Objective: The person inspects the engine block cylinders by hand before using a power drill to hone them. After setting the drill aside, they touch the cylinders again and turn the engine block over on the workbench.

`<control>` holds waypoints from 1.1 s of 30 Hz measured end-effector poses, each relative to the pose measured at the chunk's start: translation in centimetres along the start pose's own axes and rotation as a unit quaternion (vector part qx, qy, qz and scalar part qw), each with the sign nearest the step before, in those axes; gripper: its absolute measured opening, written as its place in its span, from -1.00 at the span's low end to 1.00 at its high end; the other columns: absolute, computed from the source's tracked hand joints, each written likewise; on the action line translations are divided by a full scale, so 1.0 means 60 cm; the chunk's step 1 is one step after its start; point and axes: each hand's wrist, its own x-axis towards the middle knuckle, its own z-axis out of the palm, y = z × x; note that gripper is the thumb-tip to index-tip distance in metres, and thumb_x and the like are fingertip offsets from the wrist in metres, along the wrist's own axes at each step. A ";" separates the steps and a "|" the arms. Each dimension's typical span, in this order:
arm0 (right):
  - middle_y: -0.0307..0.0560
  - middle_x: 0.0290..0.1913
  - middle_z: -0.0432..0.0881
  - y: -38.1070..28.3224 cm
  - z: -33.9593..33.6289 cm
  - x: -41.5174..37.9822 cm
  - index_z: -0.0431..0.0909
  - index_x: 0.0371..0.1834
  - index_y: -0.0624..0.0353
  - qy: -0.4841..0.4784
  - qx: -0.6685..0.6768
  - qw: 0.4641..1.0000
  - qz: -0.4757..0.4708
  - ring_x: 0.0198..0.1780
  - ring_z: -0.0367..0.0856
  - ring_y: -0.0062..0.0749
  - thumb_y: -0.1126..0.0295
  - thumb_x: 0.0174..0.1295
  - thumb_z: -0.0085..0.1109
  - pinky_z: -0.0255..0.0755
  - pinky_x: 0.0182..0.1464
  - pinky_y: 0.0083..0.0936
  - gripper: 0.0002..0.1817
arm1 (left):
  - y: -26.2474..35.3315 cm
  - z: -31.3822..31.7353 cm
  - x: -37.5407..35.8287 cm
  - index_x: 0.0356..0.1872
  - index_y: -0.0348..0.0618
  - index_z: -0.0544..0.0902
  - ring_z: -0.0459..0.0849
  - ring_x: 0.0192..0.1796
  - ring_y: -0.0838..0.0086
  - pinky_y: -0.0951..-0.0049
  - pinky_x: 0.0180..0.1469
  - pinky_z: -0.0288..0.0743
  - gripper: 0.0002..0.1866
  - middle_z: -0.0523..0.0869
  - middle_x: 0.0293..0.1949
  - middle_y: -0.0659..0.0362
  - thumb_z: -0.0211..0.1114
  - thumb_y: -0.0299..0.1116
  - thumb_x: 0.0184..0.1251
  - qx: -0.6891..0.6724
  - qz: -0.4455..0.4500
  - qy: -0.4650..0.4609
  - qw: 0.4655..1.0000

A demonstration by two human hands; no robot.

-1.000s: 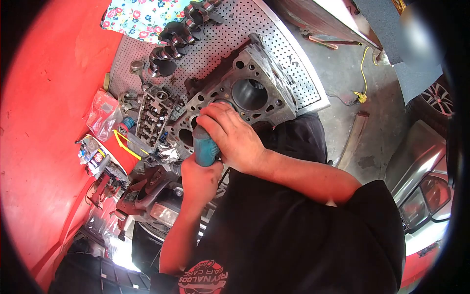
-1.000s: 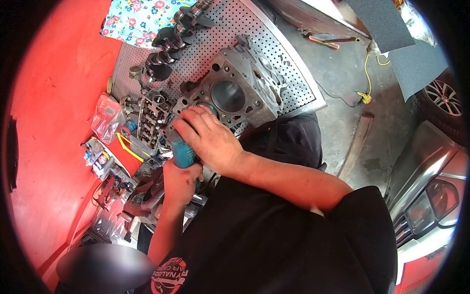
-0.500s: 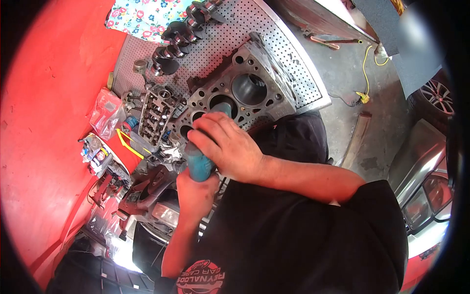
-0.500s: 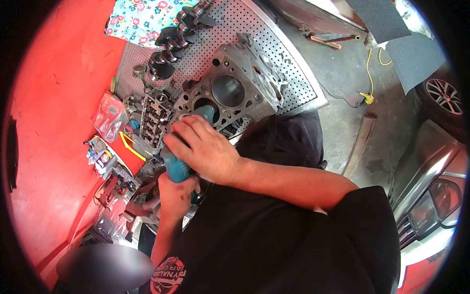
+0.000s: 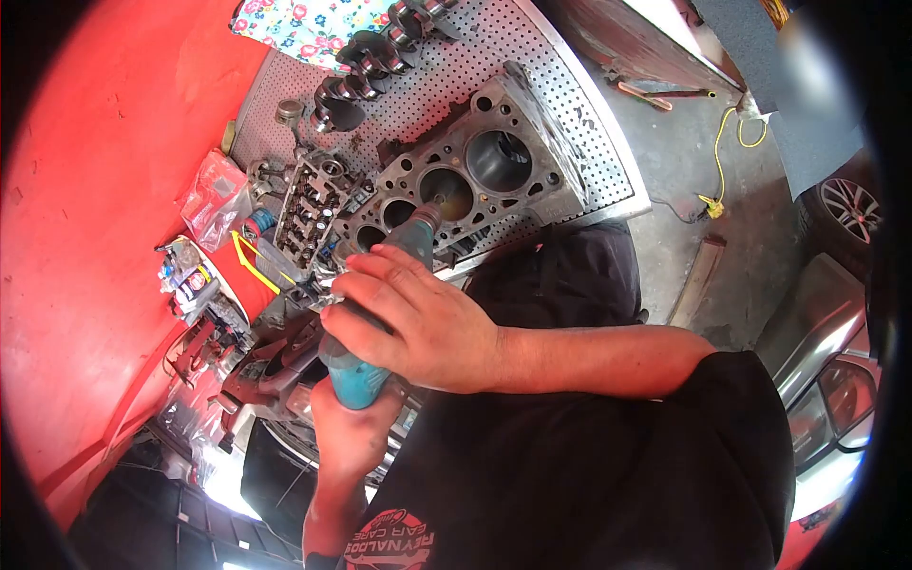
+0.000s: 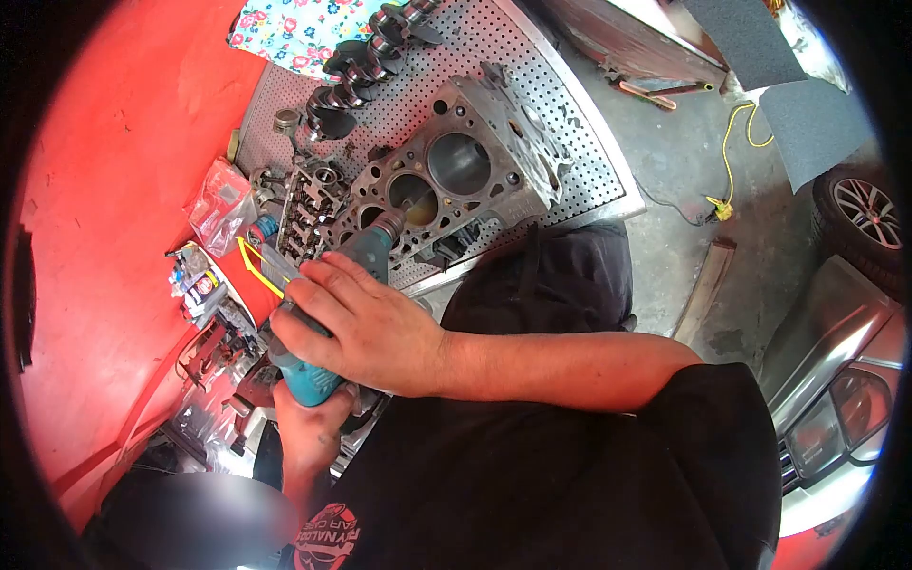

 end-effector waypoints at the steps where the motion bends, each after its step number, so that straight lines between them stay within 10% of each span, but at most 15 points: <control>1: 0.07 0.19 0.55 -0.005 -0.001 0.001 0.54 0.22 0.09 -0.004 0.004 1.000 -0.001 0.23 0.60 0.05 0.39 0.11 0.28 0.53 0.35 0.05 -0.48 | -0.001 0.000 -0.004 -0.11 -0.35 0.73 0.71 -0.21 0.59 0.43 -0.13 0.59 -0.78 0.79 -0.26 0.21 0.40 -0.57 0.21 -0.012 0.012 0.003 1.000; 22: 0.09 0.20 0.53 0.058 0.003 -0.019 0.47 0.29 0.13 -0.042 0.017 0.998 0.045 0.30 0.55 0.12 0.38 0.15 0.25 0.37 0.48 0.12 -0.43 | 0.004 0.038 0.064 -0.26 -0.36 0.69 0.64 -0.36 0.61 0.41 -0.27 0.55 -0.85 0.73 -0.43 0.22 0.38 -0.48 0.20 0.021 0.016 -0.008 1.000; 30: 0.15 0.26 0.49 0.123 0.008 -0.036 0.42 0.31 0.21 -0.025 0.019 0.998 0.063 0.34 0.52 0.21 0.55 -0.20 0.50 0.38 0.45 0.17 -0.16 | 0.007 0.075 0.136 -0.32 -0.38 0.64 0.65 -0.42 0.50 0.30 -0.27 0.56 -0.79 0.68 -0.51 0.08 0.37 -0.40 0.14 0.056 0.028 -0.015 0.998; 33: 0.15 0.25 0.50 0.133 0.001 -0.038 0.45 0.32 0.20 -0.042 0.013 0.995 0.090 0.36 0.50 0.17 0.43 0.09 0.28 0.31 0.52 0.09 -0.37 | 0.001 0.085 0.159 -0.34 -0.39 0.63 0.65 -0.44 0.46 0.29 -0.28 0.56 -0.79 0.68 -0.54 0.07 0.37 -0.40 0.13 0.048 0.043 -0.031 0.997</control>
